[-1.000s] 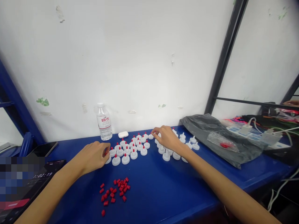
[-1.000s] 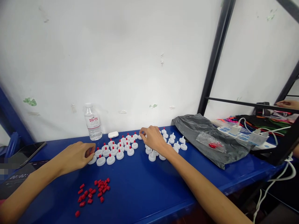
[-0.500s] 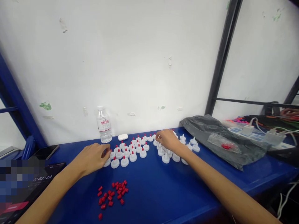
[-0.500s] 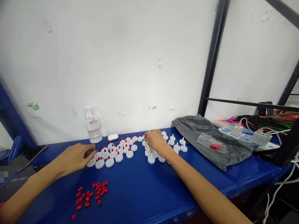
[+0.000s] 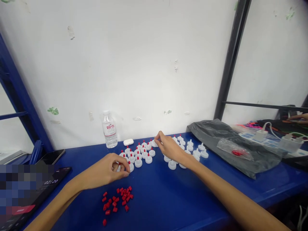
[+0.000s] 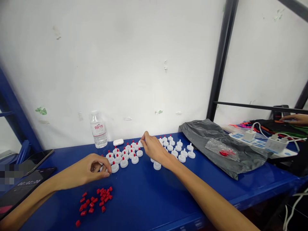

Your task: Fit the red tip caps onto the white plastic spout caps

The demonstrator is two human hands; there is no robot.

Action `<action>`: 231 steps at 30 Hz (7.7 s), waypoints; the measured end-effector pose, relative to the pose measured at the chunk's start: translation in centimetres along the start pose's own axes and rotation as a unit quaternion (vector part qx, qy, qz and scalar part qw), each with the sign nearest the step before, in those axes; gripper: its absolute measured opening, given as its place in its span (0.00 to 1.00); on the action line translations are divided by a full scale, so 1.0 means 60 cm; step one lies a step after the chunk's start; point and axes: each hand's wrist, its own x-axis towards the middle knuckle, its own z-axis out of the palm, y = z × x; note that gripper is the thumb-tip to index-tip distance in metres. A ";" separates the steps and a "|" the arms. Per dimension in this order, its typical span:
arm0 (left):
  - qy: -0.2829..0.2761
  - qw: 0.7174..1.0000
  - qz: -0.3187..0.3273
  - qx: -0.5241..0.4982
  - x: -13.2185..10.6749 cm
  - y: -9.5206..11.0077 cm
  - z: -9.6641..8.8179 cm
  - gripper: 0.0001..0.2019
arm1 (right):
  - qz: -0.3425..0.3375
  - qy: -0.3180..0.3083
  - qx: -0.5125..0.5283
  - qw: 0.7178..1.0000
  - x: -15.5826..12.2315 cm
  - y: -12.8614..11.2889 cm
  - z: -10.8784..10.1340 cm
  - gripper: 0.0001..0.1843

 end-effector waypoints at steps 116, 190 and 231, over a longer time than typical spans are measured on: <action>0.144 0.983 0.105 0.044 0.040 0.008 0.057 0.23 | -0.229 0.065 0.063 0.969 -0.027 -0.050 0.034 0.13; -0.152 0.988 0.035 -0.017 0.032 -0.003 0.017 0.10 | -0.202 -0.217 -0.023 0.955 -0.022 -0.035 0.000 0.17; 0.141 0.987 0.066 -0.037 0.048 0.011 0.059 0.09 | -0.209 -0.118 -0.088 0.967 -0.029 -0.044 0.016 0.17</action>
